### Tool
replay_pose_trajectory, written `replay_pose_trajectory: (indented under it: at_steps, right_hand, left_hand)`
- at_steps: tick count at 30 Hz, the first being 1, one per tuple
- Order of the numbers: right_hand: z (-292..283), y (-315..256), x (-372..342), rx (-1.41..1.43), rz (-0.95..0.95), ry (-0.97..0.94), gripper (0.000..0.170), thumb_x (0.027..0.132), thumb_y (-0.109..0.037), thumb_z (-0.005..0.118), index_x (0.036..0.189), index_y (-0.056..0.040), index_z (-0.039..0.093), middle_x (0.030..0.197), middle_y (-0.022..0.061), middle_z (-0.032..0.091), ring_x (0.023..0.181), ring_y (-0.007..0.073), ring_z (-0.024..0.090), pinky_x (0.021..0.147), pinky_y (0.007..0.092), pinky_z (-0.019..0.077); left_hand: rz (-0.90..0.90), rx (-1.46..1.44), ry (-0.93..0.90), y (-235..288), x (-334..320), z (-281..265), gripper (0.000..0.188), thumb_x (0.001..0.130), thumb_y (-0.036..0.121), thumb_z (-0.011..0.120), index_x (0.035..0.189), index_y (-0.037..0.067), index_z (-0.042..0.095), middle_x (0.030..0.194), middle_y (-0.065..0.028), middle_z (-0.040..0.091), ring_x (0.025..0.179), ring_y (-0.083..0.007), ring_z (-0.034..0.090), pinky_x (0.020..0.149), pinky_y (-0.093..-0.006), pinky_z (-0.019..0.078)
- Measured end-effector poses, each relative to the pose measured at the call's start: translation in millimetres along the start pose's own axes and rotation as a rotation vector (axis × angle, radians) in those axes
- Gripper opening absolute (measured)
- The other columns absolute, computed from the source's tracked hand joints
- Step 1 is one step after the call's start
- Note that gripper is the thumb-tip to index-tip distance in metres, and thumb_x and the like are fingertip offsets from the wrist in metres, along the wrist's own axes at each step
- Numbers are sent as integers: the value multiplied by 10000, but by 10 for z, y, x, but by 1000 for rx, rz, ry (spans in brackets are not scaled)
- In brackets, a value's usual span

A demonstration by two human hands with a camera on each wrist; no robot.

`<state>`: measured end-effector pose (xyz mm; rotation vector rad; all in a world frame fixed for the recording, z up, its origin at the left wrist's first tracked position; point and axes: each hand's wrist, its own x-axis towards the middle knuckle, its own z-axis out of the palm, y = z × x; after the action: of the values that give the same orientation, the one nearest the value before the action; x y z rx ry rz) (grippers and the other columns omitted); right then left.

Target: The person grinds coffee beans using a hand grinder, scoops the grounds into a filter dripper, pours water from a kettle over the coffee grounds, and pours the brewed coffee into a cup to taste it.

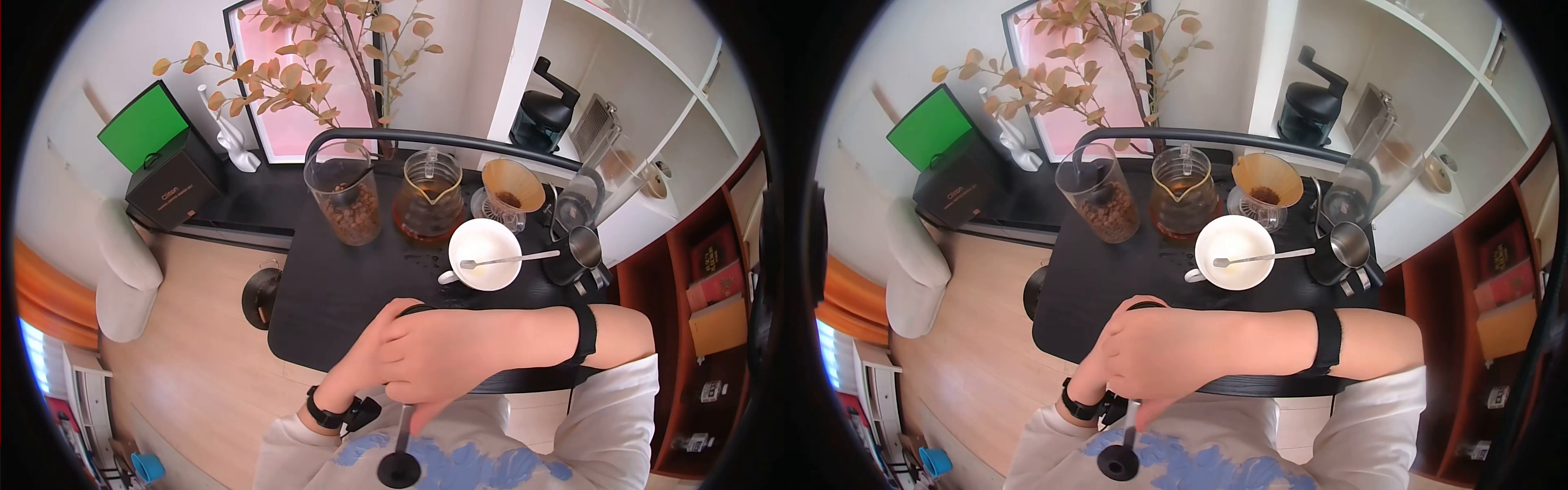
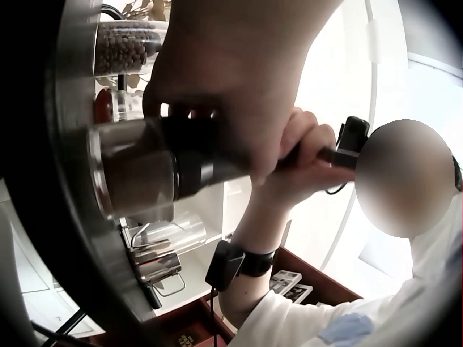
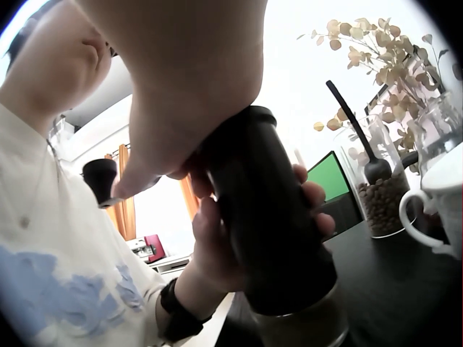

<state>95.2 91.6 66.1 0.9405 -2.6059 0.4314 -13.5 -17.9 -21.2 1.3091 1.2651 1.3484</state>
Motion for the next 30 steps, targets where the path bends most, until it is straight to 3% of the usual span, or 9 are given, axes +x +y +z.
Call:
replay_pose_trajectory:
  at_steps: [4,7,11,17,19,21,23,25,30]
  right_hand:
    - [14,22,-29,106,-109,16,479,735,-537,578,594,-85,503,601,6,490,622,182,497,629,284,374]
    - [29,27,-31,104,-121,9,485,735,-545,573,590,-88,498,597,5,481,619,178,491,627,277,369]
    - [15,-28,-41,21,-14,7,482,737,-546,569,605,-89,497,579,3,452,612,175,480,624,273,368]
    - [80,-169,-36,-16,101,97,468,723,-537,572,633,-87,478,593,9,441,611,177,471,631,272,376]
    - [169,-195,-18,-35,153,154,463,718,-532,575,637,-86,478,606,13,451,618,179,476,639,271,382]
    - [187,-204,-10,-57,202,212,459,714,-527,577,642,-85,477,620,16,461,625,180,481,648,270,389]
    - [148,-224,-6,-56,238,132,440,758,-523,542,694,-89,574,654,11,557,655,165,524,688,272,378]
    - [146,-282,2,-107,277,118,444,760,-524,539,697,-86,571,648,7,552,661,166,528,699,272,381]
    - [159,-294,28,-167,335,190,456,764,-527,533,688,-78,569,632,-1,537,669,165,532,734,278,389]
  left_hand:
    - [-219,-329,-216,314,162,-38,613,692,177,696,1216,36,410,1105,-85,534,1015,-173,530,894,-299,418]
    - [-187,-358,-234,291,240,-12,520,730,142,653,1185,31,429,1055,-80,560,979,-169,548,871,-297,435]
    - [-26,-25,-228,40,157,16,441,749,114,622,1146,29,450,1009,-71,578,949,-157,561,849,-292,449]
    - [-190,-353,13,-156,14,259,365,803,166,546,1128,26,455,1040,-81,561,942,-163,567,829,-288,463]
    - [64,-112,60,-257,-27,295,357,825,200,503,1133,27,454,1043,-85,556,951,-183,566,836,-302,464]
    - [71,-42,109,-128,-39,324,374,820,218,508,1138,28,453,1032,-85,554,949,-192,565,842,-308,463]
    - [82,29,158,-108,-26,309,392,815,235,513,1144,30,453,1022,-86,552,947,-201,563,847,-314,461]
    - [163,119,107,-194,-11,275,448,780,266,561,1146,31,454,1070,-104,515,998,-219,531,878,-328,438]
    - [111,81,136,-187,-53,317,481,754,266,592,1150,31,453,1094,-107,496,1023,-225,513,892,-332,424]
